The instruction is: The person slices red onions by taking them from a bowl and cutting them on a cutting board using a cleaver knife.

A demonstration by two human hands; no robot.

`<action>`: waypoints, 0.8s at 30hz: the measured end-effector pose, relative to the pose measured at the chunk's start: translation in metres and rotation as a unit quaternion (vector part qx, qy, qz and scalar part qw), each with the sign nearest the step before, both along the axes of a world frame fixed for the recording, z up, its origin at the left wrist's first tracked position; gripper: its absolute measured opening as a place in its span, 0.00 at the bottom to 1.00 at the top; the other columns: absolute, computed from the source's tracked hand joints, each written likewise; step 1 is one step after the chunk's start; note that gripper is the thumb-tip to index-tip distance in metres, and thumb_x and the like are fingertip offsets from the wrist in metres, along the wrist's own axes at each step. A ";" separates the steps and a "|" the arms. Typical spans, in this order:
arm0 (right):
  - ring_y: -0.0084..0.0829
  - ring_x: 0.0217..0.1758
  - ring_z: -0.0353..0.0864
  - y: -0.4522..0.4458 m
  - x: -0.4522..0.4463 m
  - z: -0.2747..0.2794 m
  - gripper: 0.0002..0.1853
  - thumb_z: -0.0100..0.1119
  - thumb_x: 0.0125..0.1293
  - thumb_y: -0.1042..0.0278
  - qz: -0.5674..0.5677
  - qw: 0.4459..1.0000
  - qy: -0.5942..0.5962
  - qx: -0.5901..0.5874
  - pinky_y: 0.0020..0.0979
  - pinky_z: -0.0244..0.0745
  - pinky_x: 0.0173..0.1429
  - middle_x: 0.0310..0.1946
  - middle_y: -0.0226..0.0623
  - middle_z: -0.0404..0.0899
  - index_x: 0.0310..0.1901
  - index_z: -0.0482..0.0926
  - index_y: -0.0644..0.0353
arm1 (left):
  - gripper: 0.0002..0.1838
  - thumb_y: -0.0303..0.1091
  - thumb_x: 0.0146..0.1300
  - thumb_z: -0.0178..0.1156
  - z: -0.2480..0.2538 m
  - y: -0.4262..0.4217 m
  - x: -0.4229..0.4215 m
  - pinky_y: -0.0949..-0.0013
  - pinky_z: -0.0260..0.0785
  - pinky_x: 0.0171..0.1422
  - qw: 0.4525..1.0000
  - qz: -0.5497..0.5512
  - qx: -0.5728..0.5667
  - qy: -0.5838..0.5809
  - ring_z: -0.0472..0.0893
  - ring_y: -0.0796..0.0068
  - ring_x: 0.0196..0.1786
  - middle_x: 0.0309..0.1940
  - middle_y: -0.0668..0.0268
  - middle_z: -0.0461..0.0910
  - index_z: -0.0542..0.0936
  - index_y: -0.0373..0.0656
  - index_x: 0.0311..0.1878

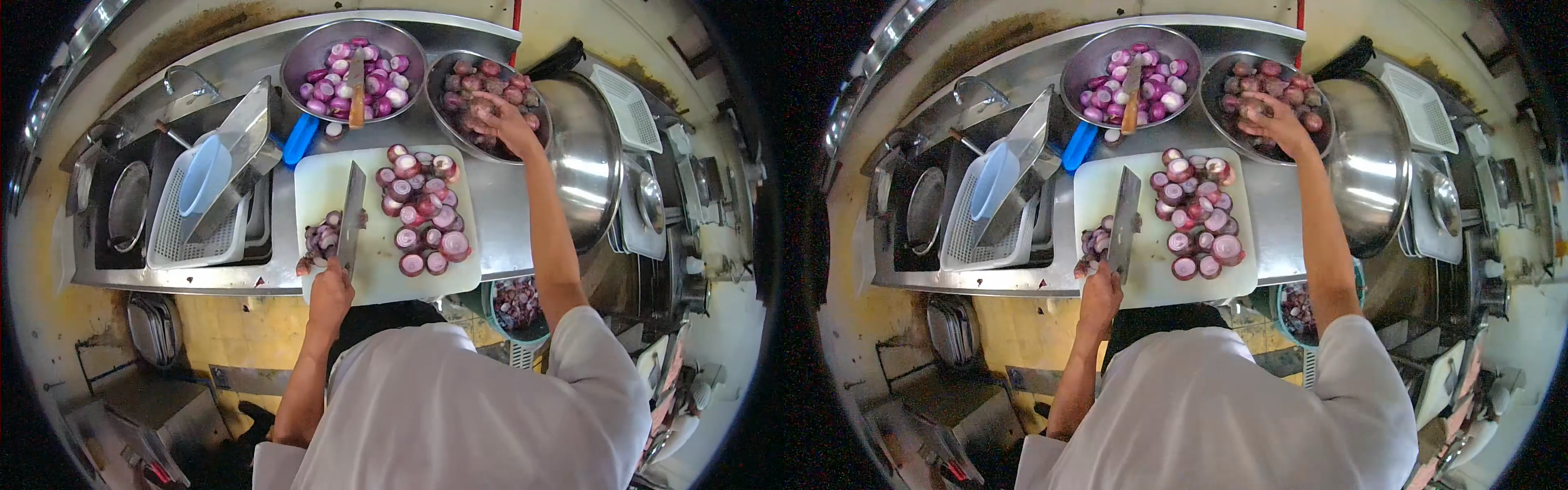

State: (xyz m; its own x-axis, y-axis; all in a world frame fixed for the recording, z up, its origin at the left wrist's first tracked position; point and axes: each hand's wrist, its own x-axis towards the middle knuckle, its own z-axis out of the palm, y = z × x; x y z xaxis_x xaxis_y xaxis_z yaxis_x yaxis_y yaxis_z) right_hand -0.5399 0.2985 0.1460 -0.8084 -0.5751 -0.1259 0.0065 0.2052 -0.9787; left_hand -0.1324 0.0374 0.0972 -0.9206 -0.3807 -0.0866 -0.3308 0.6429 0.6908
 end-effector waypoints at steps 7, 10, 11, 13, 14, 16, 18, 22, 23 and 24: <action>0.28 0.56 0.84 -0.068 0.145 -0.002 0.29 0.72 0.65 0.70 0.146 0.978 0.151 -0.001 0.33 0.80 0.62 0.53 0.29 0.82 0.67 0.75 0.55 | 0.07 0.22 0.65 0.56 -0.014 -0.017 0.005 0.38 0.73 0.42 0.999 -0.003 -0.033 -0.007 0.82 0.31 0.35 0.25 0.37 0.80 0.74 0.31 0.45; 0.34 0.54 0.85 -0.100 0.222 -0.021 0.28 0.79 0.51 0.74 0.151 0.970 0.164 0.094 0.35 0.80 0.57 0.53 0.39 0.83 0.55 0.77 0.57 | 0.04 0.23 0.66 0.56 0.006 -0.017 0.008 0.37 0.73 0.45 0.997 -0.004 -0.076 0.027 0.82 0.29 0.37 0.26 0.35 0.79 0.74 0.32 0.42; 0.43 0.54 0.84 -0.106 0.238 -0.043 0.25 0.78 0.50 0.76 0.153 0.962 0.191 0.122 0.38 0.79 0.57 0.53 0.43 0.81 0.51 0.79 0.57 | 0.04 0.23 0.66 0.56 0.013 -0.016 0.011 0.37 0.72 0.43 0.998 0.013 -0.062 0.011 0.82 0.29 0.36 0.25 0.35 0.79 0.74 0.32 0.42; 0.46 0.54 0.83 -0.113 0.261 -0.067 0.24 0.78 0.50 0.77 0.139 0.956 0.227 0.121 0.40 0.79 0.56 0.51 0.44 0.80 0.50 0.79 0.58 | 0.04 0.23 0.66 0.56 0.034 -0.014 0.014 0.37 0.72 0.41 0.998 0.032 -0.048 -0.006 0.82 0.29 0.35 0.24 0.35 0.79 0.74 0.32 0.41; 0.49 0.54 0.82 -0.114 0.269 -0.076 0.23 0.77 0.50 0.78 0.121 0.949 0.264 0.122 0.43 0.78 0.56 0.50 0.45 0.79 0.49 0.80 0.59 | 0.04 0.23 0.67 0.56 0.050 -0.012 0.016 0.36 0.72 0.39 0.998 0.031 -0.044 -0.032 0.82 0.30 0.33 0.24 0.36 0.79 0.73 0.33 0.41; 0.51 0.53 0.81 -0.113 0.273 -0.079 0.23 0.76 0.52 0.78 0.117 0.958 0.244 0.092 0.46 0.78 0.55 0.49 0.45 0.77 0.50 0.80 0.59 | 0.04 0.23 0.67 0.56 0.064 -0.011 0.024 0.36 0.71 0.37 0.997 0.035 -0.041 -0.061 0.82 0.30 0.32 0.23 0.36 0.78 0.73 0.33 0.42; 0.57 0.55 0.80 -0.110 0.273 -0.078 0.25 0.74 0.57 0.76 0.149 0.957 0.221 0.114 0.49 0.78 0.59 0.55 0.51 0.75 0.57 0.79 0.61 | 0.05 0.24 0.68 0.56 0.070 -0.010 0.036 0.36 0.71 0.35 0.996 -0.027 -0.060 -0.052 0.81 0.31 0.30 0.22 0.38 0.78 0.72 0.33 0.42; 0.56 0.54 0.81 -0.112 0.273 -0.072 0.24 0.72 0.59 0.77 0.137 0.951 0.250 0.120 0.50 0.79 0.57 0.52 0.50 0.75 0.57 0.79 0.61 | 0.05 0.25 0.69 0.56 0.084 0.001 0.052 0.36 0.72 0.35 0.993 -0.040 -0.061 -0.090 0.82 0.32 0.30 0.22 0.38 0.79 0.72 0.33 0.43; 0.57 0.53 0.81 -0.113 0.274 -0.071 0.23 0.72 0.59 0.77 0.134 0.951 0.251 0.125 0.50 0.79 0.57 0.52 0.51 0.75 0.57 0.79 0.61 | 0.06 0.25 0.69 0.57 0.091 0.004 0.055 0.37 0.71 0.36 0.991 -0.037 -0.050 -0.121 0.81 0.31 0.32 0.24 0.37 0.79 0.72 0.32 0.44; 0.57 0.52 0.81 -0.113 0.274 -0.070 0.23 0.71 0.59 0.77 0.131 0.950 0.253 0.130 0.51 0.78 0.56 0.52 0.51 0.75 0.57 0.79 0.60 | 0.07 0.26 0.70 0.57 0.097 0.006 0.057 0.37 0.71 0.37 0.987 -0.034 -0.039 -0.151 0.81 0.30 0.34 0.25 0.36 0.79 0.73 0.32 0.44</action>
